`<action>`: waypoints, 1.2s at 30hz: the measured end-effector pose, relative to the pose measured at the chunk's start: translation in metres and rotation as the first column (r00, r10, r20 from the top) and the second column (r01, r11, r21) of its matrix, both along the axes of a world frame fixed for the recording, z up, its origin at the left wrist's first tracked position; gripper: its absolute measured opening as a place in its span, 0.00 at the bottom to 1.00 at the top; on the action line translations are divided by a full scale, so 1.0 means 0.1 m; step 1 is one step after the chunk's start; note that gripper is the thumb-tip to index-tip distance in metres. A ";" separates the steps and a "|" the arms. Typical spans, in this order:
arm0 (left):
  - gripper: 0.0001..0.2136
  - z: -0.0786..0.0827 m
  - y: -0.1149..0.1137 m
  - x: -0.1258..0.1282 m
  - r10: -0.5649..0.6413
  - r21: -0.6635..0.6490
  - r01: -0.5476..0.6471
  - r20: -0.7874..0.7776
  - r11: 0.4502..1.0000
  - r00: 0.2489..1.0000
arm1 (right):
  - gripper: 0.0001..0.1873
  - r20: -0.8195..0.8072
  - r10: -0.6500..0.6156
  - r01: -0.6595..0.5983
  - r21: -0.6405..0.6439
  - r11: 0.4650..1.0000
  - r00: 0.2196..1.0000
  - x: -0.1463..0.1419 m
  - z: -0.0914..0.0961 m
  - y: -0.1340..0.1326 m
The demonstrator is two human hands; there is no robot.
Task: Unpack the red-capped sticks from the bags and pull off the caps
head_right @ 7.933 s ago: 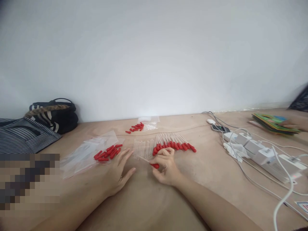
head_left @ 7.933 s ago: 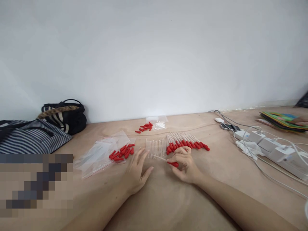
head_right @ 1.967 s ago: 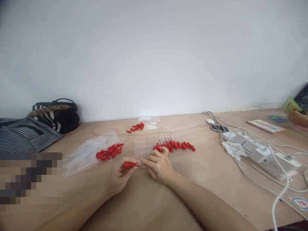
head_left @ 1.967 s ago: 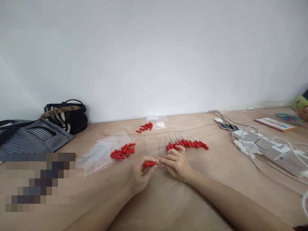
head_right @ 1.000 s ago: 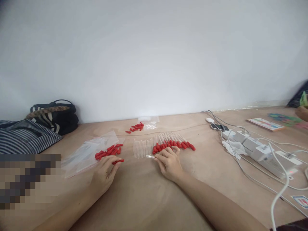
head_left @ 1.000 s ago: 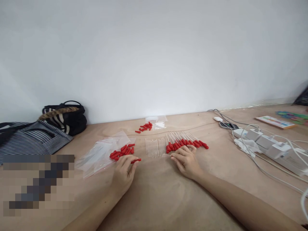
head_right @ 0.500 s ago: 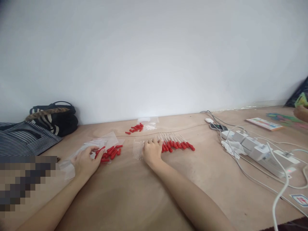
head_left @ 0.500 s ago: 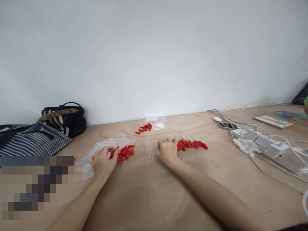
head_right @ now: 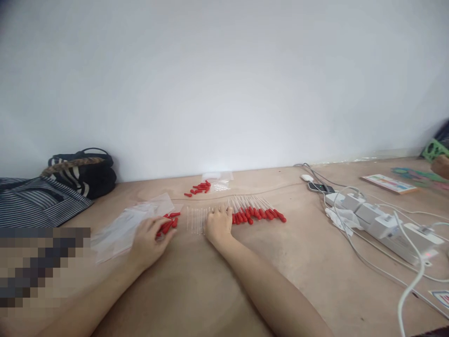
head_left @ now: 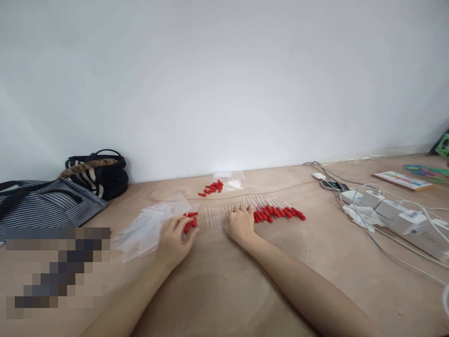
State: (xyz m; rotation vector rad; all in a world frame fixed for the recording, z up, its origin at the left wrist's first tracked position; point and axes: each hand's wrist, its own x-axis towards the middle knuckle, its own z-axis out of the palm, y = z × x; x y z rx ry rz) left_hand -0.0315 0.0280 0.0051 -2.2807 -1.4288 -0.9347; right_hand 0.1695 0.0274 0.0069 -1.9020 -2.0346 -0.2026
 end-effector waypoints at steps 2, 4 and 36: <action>0.14 -0.08 -0.04 0.16 -0.242 -0.061 0.239 -0.042 0.969 0.969 | 0.13 0.008 -0.006 0.006 -0.001 1.000 1.000 -0.01 -0.01 0.00; 0.17 -0.15 -0.05 0.31 -0.296 -0.110 0.289 -0.057 0.951 0.954 | 0.13 0.009 -0.010 0.010 0.000 1.000 1.000 -0.02 -0.02 -0.01; 0.14 -0.18 -0.07 0.33 -0.247 -0.024 0.246 -0.076 0.969 0.966 | 0.20 0.113 0.280 -0.289 0.071 0.955 0.953 0.98 0.00 -0.19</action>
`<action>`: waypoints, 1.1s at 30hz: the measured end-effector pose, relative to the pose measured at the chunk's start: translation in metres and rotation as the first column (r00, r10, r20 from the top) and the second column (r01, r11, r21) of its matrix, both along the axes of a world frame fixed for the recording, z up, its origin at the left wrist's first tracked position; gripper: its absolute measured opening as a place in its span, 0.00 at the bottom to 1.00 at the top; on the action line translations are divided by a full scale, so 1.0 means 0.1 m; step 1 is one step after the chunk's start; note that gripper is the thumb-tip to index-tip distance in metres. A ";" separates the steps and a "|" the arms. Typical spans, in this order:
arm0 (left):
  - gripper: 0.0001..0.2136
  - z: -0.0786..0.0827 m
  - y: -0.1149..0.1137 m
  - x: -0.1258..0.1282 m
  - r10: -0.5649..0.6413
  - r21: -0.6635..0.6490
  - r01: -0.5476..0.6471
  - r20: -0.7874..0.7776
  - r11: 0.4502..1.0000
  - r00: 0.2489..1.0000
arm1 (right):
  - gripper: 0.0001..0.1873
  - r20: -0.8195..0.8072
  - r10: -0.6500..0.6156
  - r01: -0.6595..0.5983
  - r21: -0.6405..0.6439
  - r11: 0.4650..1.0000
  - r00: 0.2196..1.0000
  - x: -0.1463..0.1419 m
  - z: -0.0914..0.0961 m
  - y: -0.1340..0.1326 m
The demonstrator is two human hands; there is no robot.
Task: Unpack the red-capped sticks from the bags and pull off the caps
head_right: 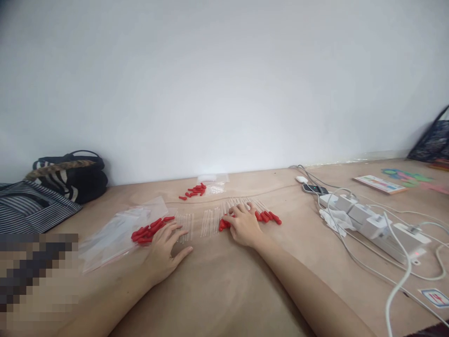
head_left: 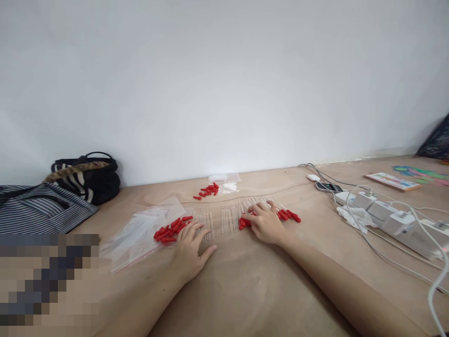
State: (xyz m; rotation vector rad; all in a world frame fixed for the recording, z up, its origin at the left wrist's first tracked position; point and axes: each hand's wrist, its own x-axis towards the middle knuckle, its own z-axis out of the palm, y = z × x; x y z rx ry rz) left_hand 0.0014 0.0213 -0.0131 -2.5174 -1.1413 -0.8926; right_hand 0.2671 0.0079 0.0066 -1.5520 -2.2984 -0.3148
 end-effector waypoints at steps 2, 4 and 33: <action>0.12 0.01 -0.02 0.01 -0.011 -0.002 0.011 0.005 1.000 1.000 | 0.18 0.001 0.010 -0.010 -0.017 1.000 1.000 0.00 -0.01 0.02; 0.11 0.01 -0.03 0.02 -0.013 -0.007 0.014 0.007 1.000 1.000 | 0.17 -0.002 0.015 -0.015 -0.017 1.000 1.000 -0.01 -0.03 0.03; 0.08 0.06 -0.29 0.26 -0.317 -0.043 0.341 0.275 0.939 0.908 | 0.10 -0.231 0.425 -0.245 0.545 0.802 0.875 -0.53 -0.06 -0.43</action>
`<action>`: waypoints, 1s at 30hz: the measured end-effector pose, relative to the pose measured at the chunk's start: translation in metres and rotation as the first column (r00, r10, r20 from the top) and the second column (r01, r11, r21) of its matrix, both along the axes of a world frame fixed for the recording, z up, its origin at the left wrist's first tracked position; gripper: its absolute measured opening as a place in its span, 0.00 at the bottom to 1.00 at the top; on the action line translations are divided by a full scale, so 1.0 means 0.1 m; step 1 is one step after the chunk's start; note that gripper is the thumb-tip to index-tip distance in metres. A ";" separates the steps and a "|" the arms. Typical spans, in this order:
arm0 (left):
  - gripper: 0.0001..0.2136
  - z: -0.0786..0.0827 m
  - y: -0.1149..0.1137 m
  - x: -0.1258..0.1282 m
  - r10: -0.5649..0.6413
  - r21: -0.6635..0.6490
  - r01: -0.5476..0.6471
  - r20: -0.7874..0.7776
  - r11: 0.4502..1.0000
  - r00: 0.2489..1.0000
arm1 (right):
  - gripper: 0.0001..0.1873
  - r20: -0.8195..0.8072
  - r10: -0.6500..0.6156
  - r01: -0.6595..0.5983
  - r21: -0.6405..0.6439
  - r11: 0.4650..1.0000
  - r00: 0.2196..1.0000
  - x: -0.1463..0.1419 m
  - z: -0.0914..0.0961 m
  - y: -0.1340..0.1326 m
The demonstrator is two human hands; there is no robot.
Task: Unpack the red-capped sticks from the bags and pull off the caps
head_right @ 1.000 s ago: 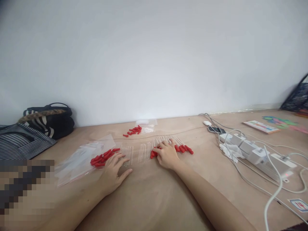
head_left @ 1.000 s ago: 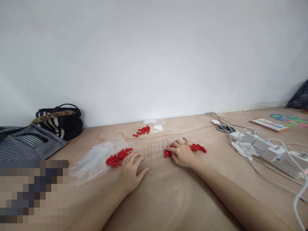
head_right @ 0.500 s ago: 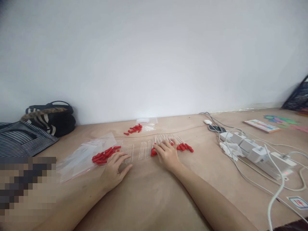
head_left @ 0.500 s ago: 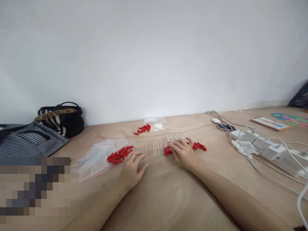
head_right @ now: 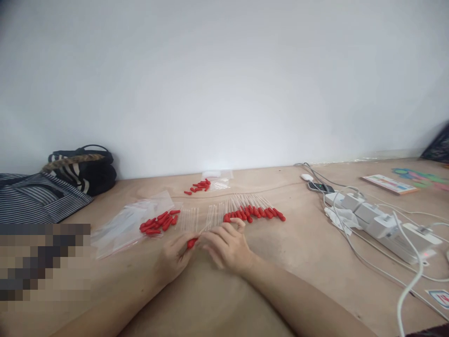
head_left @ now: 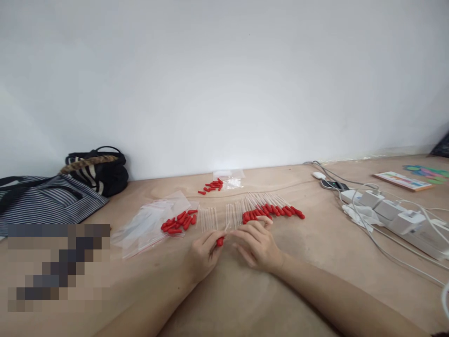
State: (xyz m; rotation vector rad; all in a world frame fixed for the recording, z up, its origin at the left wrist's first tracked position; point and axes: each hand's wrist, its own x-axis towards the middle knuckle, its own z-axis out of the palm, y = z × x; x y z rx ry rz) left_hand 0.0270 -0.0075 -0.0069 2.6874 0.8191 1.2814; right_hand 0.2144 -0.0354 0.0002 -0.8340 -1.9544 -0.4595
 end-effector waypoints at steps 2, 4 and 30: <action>0.07 0.03 -0.03 0.01 0.003 -0.045 -0.002 0.028 0.999 1.000 | 0.12 0.022 -0.063 0.065 -0.098 0.993 0.998 0.07 -0.02 0.05; 0.06 0.04 -0.05 0.02 -0.025 -0.086 0.028 0.035 0.996 0.999 | 0.12 0.079 -0.088 0.100 -0.162 0.982 0.993 0.13 -0.04 0.11; 0.11 0.09 -0.14 -0.11 0.125 0.000 -0.126 -0.128 0.992 0.984 | 0.11 0.210 -0.018 0.048 -0.141 0.989 0.977 0.08 -0.15 0.08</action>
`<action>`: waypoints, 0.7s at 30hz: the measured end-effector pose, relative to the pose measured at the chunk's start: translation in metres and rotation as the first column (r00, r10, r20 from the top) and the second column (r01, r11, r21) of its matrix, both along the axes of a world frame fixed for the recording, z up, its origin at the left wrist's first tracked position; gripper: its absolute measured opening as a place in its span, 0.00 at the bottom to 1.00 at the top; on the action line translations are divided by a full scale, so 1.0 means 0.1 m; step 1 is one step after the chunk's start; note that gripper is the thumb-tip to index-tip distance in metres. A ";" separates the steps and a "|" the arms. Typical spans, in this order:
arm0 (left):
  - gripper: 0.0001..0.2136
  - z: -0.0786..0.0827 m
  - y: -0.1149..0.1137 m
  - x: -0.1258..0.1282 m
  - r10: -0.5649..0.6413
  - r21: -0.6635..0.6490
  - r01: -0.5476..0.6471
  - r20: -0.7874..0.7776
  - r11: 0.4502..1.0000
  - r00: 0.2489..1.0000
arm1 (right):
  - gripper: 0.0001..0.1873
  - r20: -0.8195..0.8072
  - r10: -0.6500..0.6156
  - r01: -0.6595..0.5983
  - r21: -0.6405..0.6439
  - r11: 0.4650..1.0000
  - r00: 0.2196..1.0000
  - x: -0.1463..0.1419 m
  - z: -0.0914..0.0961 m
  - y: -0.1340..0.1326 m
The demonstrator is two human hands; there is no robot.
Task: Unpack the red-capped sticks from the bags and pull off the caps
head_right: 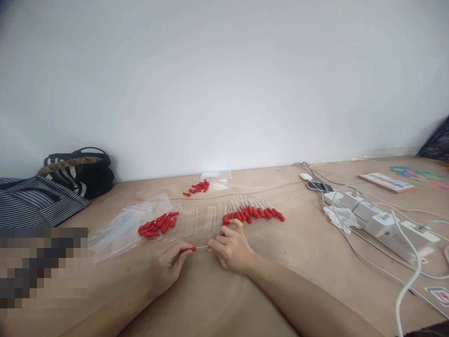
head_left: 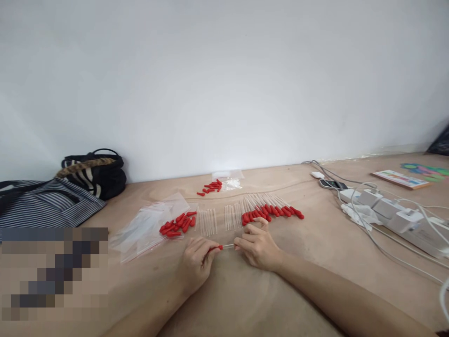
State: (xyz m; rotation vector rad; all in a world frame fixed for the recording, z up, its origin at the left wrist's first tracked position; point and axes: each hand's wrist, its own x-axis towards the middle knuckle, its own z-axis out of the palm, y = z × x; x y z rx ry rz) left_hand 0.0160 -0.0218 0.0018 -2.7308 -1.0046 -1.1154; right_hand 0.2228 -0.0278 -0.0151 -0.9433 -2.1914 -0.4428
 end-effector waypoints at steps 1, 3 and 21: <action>0.11 0.00 0.02 -0.02 0.009 0.008 -0.009 0.018 1.000 1.000 | 0.11 -0.001 -0.011 0.011 -0.005 1.000 1.000 0.02 -0.01 0.00; 0.10 0.01 0.10 -0.09 0.074 0.037 -0.077 0.085 0.996 0.994 | 0.10 -0.022 -0.061 0.060 -0.026 0.998 0.998 0.06 -0.03 0.01; 0.11 0.12 0.71 -0.94 0.724 -0.079 -0.721 0.030 0.689 0.689 | 0.18 0.058 -0.568 0.488 -0.589 0.645 0.821 -0.50 0.33 0.46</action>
